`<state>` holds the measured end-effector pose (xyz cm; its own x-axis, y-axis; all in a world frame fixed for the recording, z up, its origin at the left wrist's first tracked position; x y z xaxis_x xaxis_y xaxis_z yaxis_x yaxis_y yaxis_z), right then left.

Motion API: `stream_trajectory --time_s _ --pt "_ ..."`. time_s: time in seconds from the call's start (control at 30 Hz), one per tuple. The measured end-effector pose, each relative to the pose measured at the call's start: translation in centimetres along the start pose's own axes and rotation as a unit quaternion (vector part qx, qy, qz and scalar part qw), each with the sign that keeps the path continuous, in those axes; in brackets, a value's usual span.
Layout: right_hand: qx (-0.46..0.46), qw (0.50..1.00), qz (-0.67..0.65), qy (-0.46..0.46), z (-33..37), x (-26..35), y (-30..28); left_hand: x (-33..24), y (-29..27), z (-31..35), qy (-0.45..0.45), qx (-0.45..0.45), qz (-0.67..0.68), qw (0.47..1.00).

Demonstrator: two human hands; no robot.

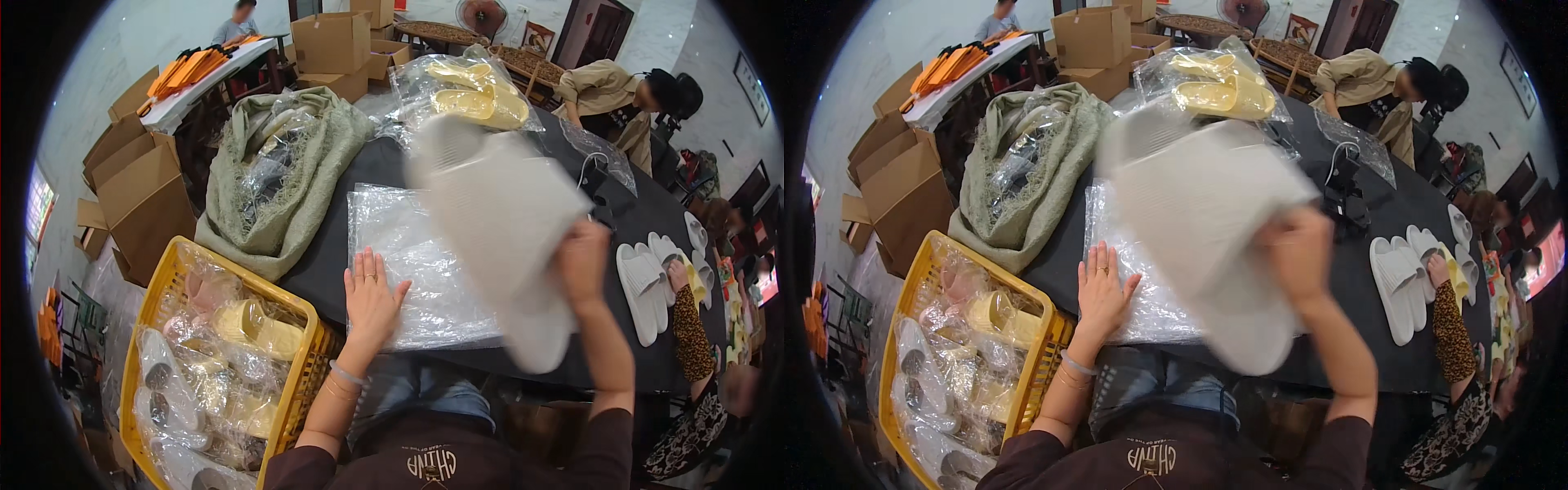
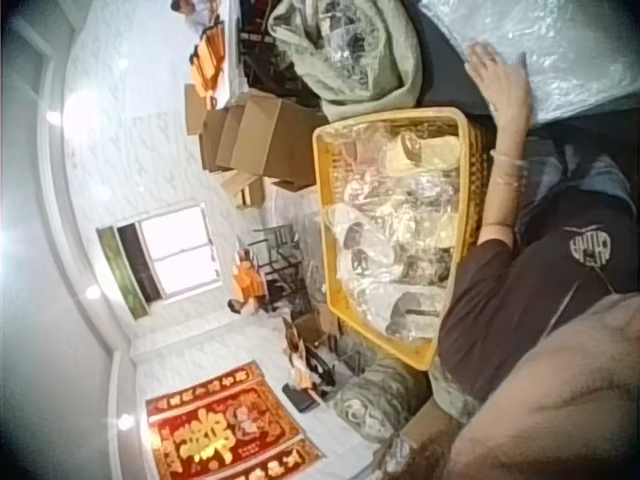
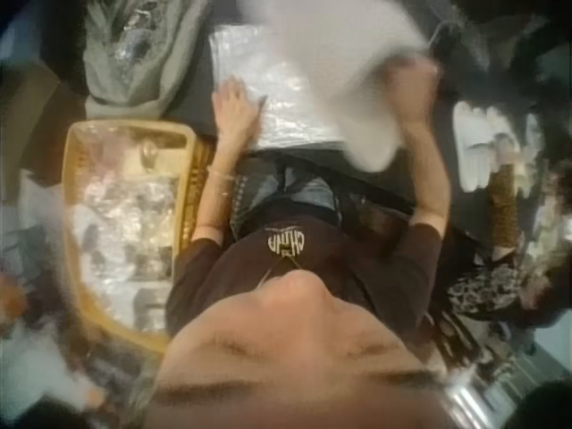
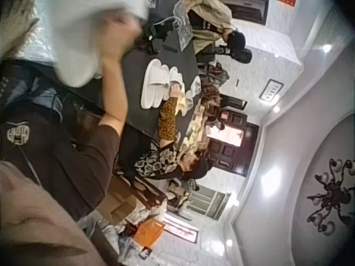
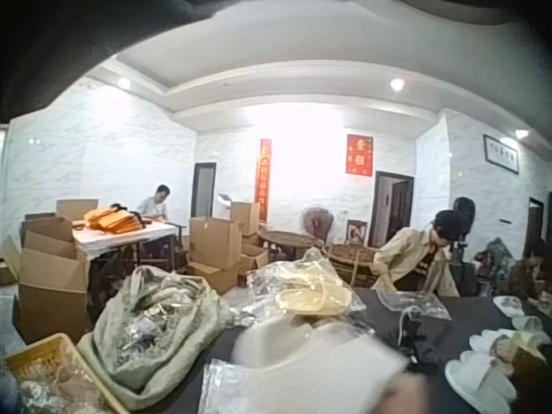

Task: The person repeatedly picks pairs of slippers from a yellow crate, places them on a sheet of bubble wrap on the table, and wraps them. They then move the wrapped pairs aside and repeat the process with different colored slippers. Other people are visible in the background working at separate tables.

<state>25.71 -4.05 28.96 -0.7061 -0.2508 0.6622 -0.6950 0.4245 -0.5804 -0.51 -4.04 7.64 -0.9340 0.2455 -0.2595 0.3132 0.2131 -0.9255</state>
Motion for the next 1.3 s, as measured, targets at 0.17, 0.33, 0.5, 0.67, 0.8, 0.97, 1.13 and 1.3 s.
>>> stream_trajectory --time_s 0.17,0.33,0.5,0.67,0.8,0.97,1.13,1.3 --pt "0.134 0.983 -0.102 -0.076 5.6 5.1 19.1 -0.2 1.5 1.8 0.046 0.027 0.212 0.976" --pt "0.191 0.981 0.038 0.003 7.1 -0.3 25.9 4.6 3.5 4.0 -0.065 -0.132 0.361 0.921" --pt "0.119 0.982 0.138 0.051 3.9 -8.1 19.6 -1.2 -0.5 0.3 -0.008 0.011 -0.063 0.998" --pt "0.024 0.972 0.169 0.165 1.2 -14.6 13.4 0.5 1.0 0.4 -0.051 -0.019 -0.017 0.998" --pt "0.009 0.964 0.16 0.211 1.1 -16.7 13.3 0.8 0.7 0.1 -0.033 0.015 -0.002 0.999" --pt "0.013 0.967 0.168 0.192 1.2 -16.9 13.5 1.7 -3.2 -4.3 -0.013 -0.055 0.013 0.998" --pt "0.024 0.968 0.167 0.187 1.1 -16.9 13.8 5.6 -3.7 -11.7 -0.114 -0.152 -0.006 0.982" --pt "0.006 0.973 0.152 0.173 1.4 -16.9 13.5 9.4 -2.7 -13.1 -0.132 -0.254 -0.004 0.958"
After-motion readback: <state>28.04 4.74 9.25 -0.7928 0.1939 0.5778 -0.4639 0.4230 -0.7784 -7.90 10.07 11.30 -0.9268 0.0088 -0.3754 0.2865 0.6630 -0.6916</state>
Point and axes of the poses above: each hand's wrist, its own z-axis away from the middle knuckle, its own y-axis out of the palm, x = y × z, the point moved 10 cm from there along -z, towards the middle knuckle, and after that the axes turned 9 degrees about y, right-handed, at the moved point
